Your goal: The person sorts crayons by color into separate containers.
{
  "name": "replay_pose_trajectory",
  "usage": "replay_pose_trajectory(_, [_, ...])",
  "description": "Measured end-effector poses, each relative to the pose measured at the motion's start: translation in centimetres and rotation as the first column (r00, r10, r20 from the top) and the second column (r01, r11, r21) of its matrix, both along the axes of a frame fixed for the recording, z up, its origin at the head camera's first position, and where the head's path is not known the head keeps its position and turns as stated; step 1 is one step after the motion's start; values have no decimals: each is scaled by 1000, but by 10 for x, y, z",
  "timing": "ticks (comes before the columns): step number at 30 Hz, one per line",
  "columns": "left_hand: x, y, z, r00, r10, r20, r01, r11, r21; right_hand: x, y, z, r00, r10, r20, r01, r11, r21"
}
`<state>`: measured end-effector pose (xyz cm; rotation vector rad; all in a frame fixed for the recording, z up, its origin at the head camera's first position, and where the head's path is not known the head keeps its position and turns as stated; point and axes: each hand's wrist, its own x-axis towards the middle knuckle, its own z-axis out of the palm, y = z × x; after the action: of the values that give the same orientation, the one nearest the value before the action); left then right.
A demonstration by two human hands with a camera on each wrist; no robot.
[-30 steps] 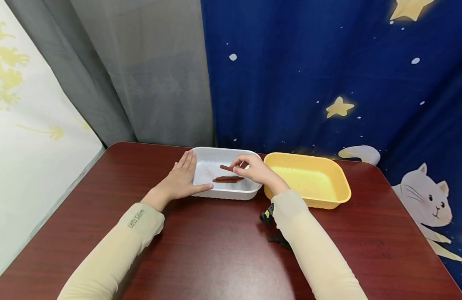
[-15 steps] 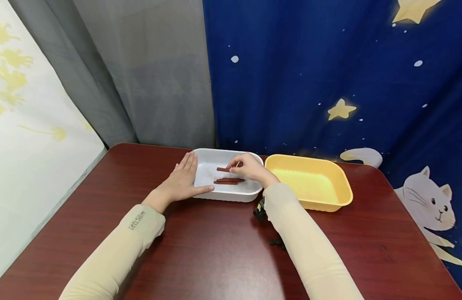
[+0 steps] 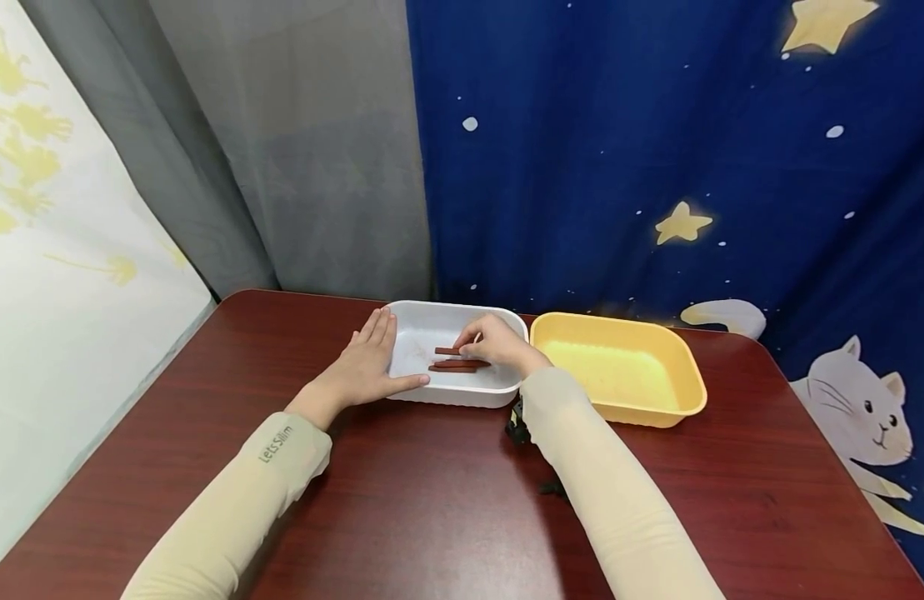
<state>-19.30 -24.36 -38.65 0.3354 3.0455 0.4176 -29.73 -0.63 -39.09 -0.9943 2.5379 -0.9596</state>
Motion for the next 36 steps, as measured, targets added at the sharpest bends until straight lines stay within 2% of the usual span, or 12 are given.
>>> replay_pose_trajectory(4, [1, 0, -1, 1000, -3, -5, 3, 1000, -6, 1, 0, -1, 1000, 21, -4, -21, 999, 30])
replay_pose_trajectory(13, [2, 1, -1, 1000, -1, -2, 1, 1000, -8, 6, -1, -1, 1000, 3, 15, -5, 996, 88])
replay_pose_trajectory(24, [4, 1, 3, 1000, -7, -4, 7, 1000, -17, 13, 3, 8, 1000, 9, -21, -7, 995, 97])
replay_pose_trajectory(31, [4, 0, 2, 1000, -5, 0, 5, 1000, -8, 19, 17, 21, 994, 50, -96, -44, 996, 72])
replay_pose_trajectory(36, [4, -1, 2, 1000, -10, 0, 10, 1000, -8, 27, 42, 27, 985, 54, -166, -57, 998, -17])
